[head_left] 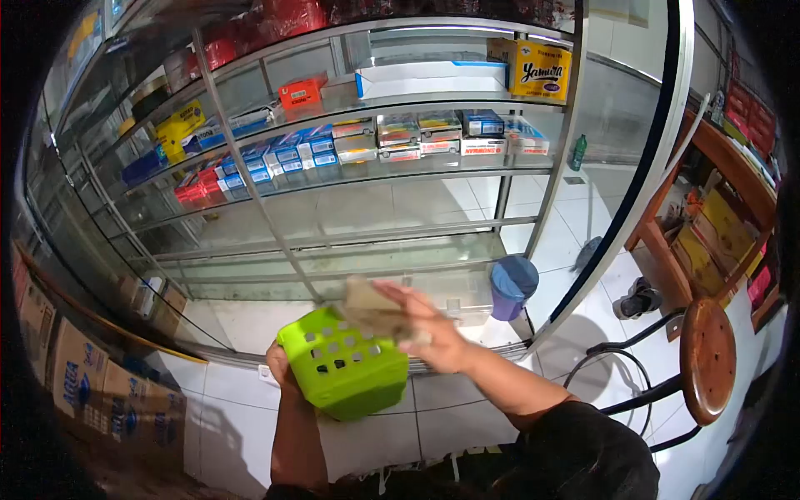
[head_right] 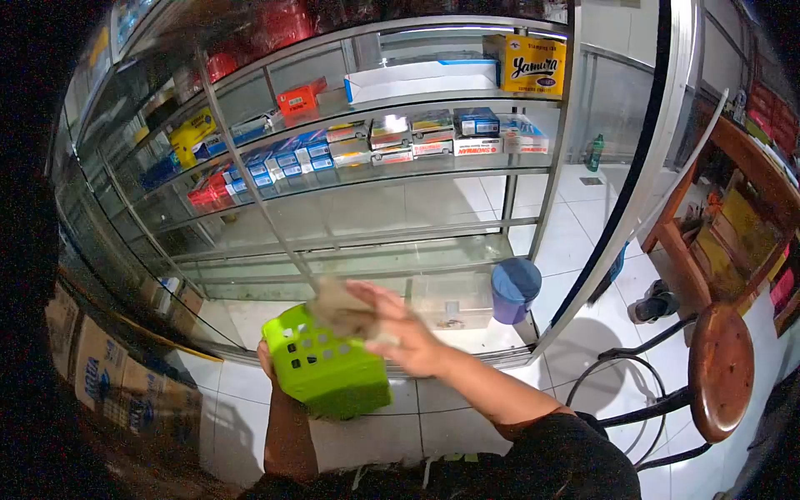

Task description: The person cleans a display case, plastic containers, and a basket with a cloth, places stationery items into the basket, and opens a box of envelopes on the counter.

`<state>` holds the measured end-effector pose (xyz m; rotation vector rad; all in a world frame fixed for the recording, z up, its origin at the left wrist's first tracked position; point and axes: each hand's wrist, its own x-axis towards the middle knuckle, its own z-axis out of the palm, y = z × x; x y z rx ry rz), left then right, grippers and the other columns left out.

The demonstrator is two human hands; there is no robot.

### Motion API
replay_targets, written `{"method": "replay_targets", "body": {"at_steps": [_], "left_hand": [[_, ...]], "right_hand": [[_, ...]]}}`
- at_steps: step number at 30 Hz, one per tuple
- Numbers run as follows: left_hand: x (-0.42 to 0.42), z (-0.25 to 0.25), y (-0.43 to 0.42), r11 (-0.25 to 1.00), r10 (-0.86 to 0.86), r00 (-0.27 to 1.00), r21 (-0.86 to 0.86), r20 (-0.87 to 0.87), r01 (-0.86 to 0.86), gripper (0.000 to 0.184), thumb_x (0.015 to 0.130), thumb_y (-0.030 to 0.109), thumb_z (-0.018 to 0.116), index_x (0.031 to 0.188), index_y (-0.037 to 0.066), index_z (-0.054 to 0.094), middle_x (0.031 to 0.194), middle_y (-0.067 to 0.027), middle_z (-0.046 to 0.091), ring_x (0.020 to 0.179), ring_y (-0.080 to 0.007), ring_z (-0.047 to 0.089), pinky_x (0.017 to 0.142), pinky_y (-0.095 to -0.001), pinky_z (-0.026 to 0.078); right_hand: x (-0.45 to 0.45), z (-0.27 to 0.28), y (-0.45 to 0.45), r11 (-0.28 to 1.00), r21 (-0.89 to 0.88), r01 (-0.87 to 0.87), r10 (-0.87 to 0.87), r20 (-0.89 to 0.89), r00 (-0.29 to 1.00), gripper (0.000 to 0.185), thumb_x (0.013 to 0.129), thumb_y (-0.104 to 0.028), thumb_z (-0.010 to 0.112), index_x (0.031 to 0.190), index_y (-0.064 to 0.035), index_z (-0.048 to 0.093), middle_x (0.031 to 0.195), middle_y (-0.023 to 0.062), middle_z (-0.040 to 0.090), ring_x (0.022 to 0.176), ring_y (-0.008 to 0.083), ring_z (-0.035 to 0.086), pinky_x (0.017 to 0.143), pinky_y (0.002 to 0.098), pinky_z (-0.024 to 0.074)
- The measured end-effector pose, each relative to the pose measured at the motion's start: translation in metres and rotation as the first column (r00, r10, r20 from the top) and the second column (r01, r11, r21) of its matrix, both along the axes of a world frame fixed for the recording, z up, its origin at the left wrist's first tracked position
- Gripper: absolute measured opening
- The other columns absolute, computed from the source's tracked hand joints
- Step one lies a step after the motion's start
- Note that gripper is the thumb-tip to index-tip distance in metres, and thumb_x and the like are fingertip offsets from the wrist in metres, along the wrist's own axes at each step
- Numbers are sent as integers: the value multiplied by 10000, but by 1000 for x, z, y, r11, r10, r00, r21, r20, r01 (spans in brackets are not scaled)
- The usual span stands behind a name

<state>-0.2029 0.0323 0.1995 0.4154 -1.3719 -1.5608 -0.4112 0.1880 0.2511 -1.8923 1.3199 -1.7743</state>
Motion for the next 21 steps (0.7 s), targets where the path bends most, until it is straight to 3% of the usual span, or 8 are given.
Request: {"method": "replay_targets", "body": {"at_steps": [4, 8, 11, 12, 15, 17, 20, 21], "left_hand": [[2, -12, -6, 974, -196, 941, 56, -275, 219, 553, 807, 509, 501, 1049, 12, 512, 984, -114, 563, 831, -200, 560, 679, -363, 472], [8, -16, -11, 997, -67, 976, 13, -207, 72, 498, 808, 410, 526, 1090, 2, 483, 1021, -131, 549, 866, -217, 555, 708, -366, 481], [13, -13, -16, 997, 52, 989, -56, -135, -60, 464, 809, 312, 552, 1131, -9, 454, 1059, -149, 535, 901, -234, 550, 738, -369, 490], [16, -10, -20, 990, 97, 988, -90, -117, -108, 459, 810, 279, 560, 1145, -12, 444, 1072, -155, 531, 913, -239, 548, 748, -370, 494], [28, 8, -33, 947, 235, 969, -208, -73, -245, 459, 811, 180, 585, 1186, -23, 415, 1109, -172, 517, 949, -256, 543, 777, -374, 503], [29, 13, -40, 921, 285, 955, -256, -76, -295, 465, 811, 147, 594, 1199, -26, 406, 1122, -178, 512, 960, -261, 541, 787, -375, 506], [15, -2, -42, 998, -64, 939, -23, -339, 60, 483, 834, 258, 534, 1229, 22, 388, 1179, -148, 477, 1016, -255, 506, 829, -396, 464], [8, -8, -41, 979, -167, 884, 31, -437, 200, 492, 841, 295, 515, 1239, 38, 382, 1198, -138, 466, 1034, -252, 495, 843, -403, 450]], "right_hand": [[22, -4, -5, 993, -79, -91, 89, -34, 995, 368, 784, -99, 525, 1151, -66, 529, 1375, 96, 301, 1282, 326, 212, 1041, 412, 180], [22, -26, -7, 994, -60, -93, 98, 81, 992, 417, 781, -89, 530, 1195, -50, 491, 1379, 121, 284, 1295, 320, 189, 1041, 404, 178], [30, -53, -14, 975, 123, -184, 209, -235, 949, 445, 784, -154, 537, 1189, 16, 467, 1364, 165, 293, 1260, 323, 259, 1019, 391, 206], [25, -54, -15, 974, 123, -191, 216, -238, 947, 445, 784, -154, 537, 1189, 16, 467, 1364, 165, 293, 1260, 323, 259, 1019, 391, 206], [0, -49, -11, 795, 604, -60, 200, -168, 965, 481, 739, -127, 584, 1196, -18, 480, 1373, 150, 281, 1242, 317, 289, 1002, 382, 240], [0, -36, -13, 880, 475, -13, 98, -155, 983, 479, 729, -122, 595, 1186, -24, 490, 1374, 160, 275, 1234, 328, 296, 1000, 385, 242], [8, -15, -7, 967, 225, 123, -108, -78, 991, 475, 708, -112, 616, 1165, -37, 510, 1375, 180, 262, 1218, 348, 309, 995, 390, 246], [19, -12, -8, 991, 109, 80, -52, -242, 969, 542, 685, -91, 583, 1215, -74, 469, 1386, 175, 238, 1248, 349, 262, 1004, 397, 231]]}}
